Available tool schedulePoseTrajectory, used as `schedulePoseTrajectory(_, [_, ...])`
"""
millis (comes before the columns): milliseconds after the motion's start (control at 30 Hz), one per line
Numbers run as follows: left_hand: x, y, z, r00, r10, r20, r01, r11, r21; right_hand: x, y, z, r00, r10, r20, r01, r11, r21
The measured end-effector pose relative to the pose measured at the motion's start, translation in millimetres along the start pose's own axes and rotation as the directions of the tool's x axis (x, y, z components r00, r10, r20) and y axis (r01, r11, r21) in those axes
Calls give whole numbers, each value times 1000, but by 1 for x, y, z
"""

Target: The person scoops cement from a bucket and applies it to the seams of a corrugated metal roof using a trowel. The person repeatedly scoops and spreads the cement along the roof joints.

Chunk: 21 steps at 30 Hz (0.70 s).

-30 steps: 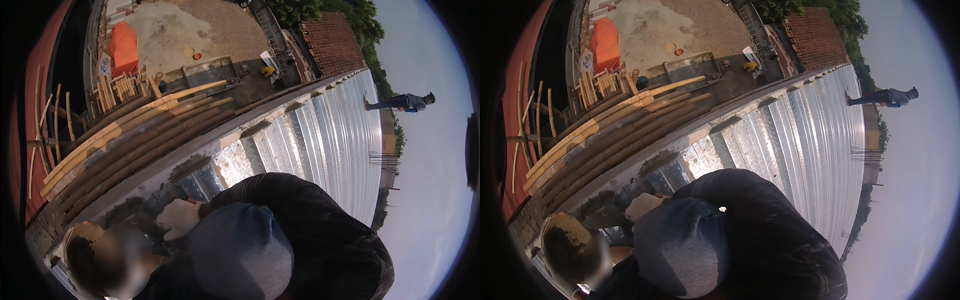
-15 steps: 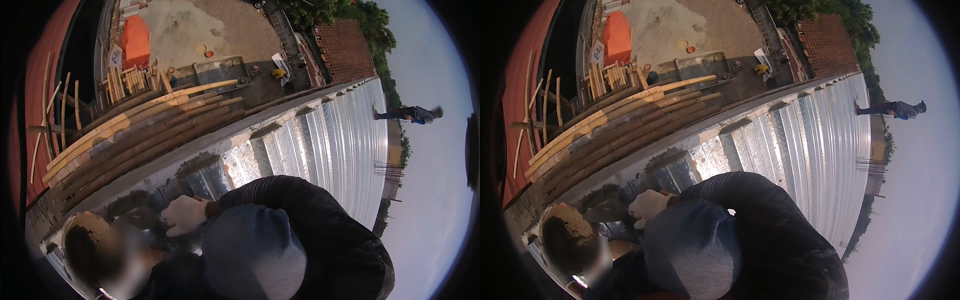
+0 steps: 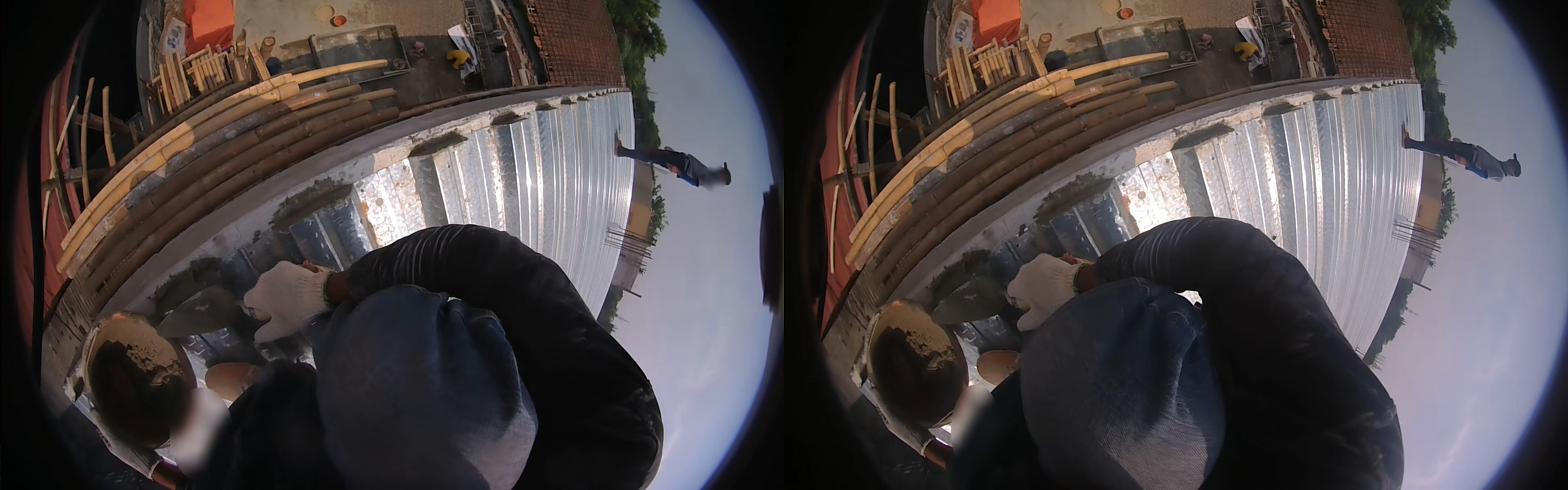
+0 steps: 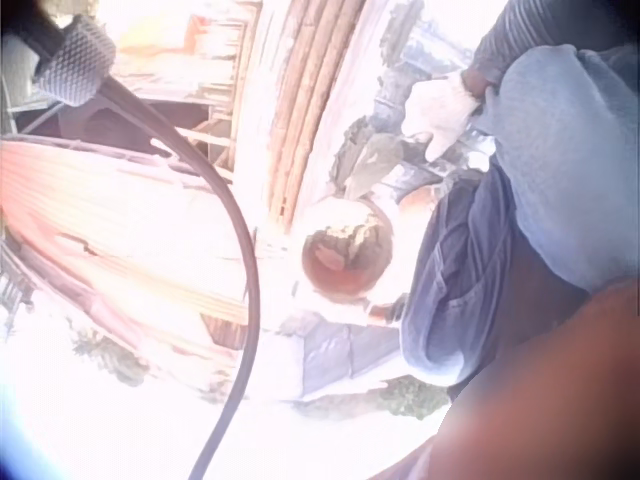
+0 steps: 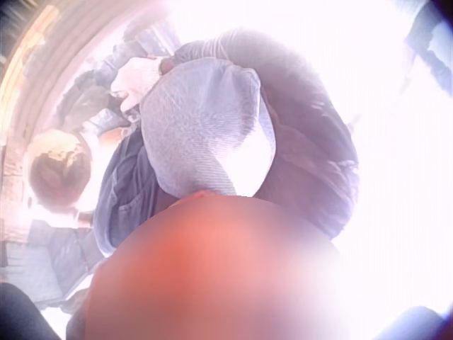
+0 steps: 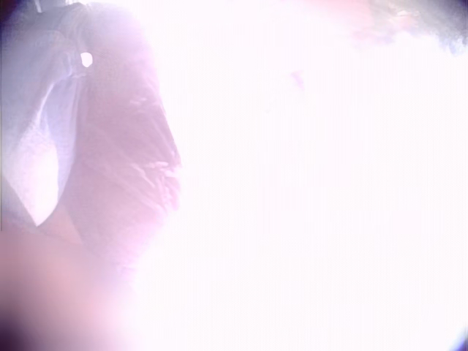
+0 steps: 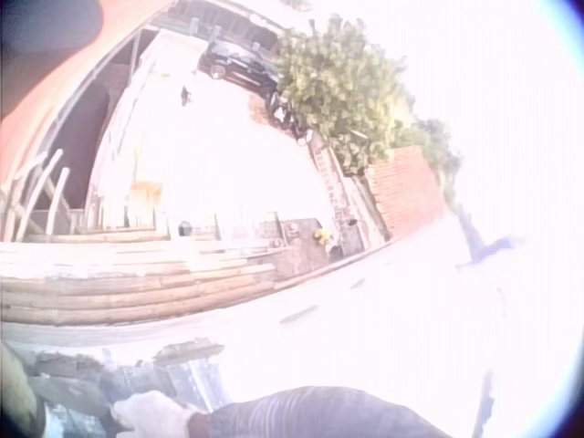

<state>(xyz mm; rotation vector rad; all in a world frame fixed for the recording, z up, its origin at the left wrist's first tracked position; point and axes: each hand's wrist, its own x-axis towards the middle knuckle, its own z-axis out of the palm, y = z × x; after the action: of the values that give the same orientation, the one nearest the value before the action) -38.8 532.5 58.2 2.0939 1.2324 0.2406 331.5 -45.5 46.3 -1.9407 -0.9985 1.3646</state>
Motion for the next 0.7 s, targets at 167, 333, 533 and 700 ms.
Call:
schedulePoseTrajectory(167, [4, -5, -4, 999, 27, 33, -28, 998, 50, -3, -3, -5, 1000, 27, 2, -27, 1000, -16])
schedulePoseTrajectory(333, [8, -18, -13, 996, 69, 51, -73, 995, 70, -3, -5, -9, 1000, -5, 1, 5, 1000, 1])
schedulePoseTrajectory(533, [11, -25, -16, 994, 86, 68, -90, 994, 62, -4, -6, -8, 1000, -2, -5, 2, 1000, 30])
schedulePoseTrajectory(700, [8, -29, -16, 996, 70, 61, -75, 993, 94, -4, -8, -12, 1000, -4, 9, 4, 1000, 26])
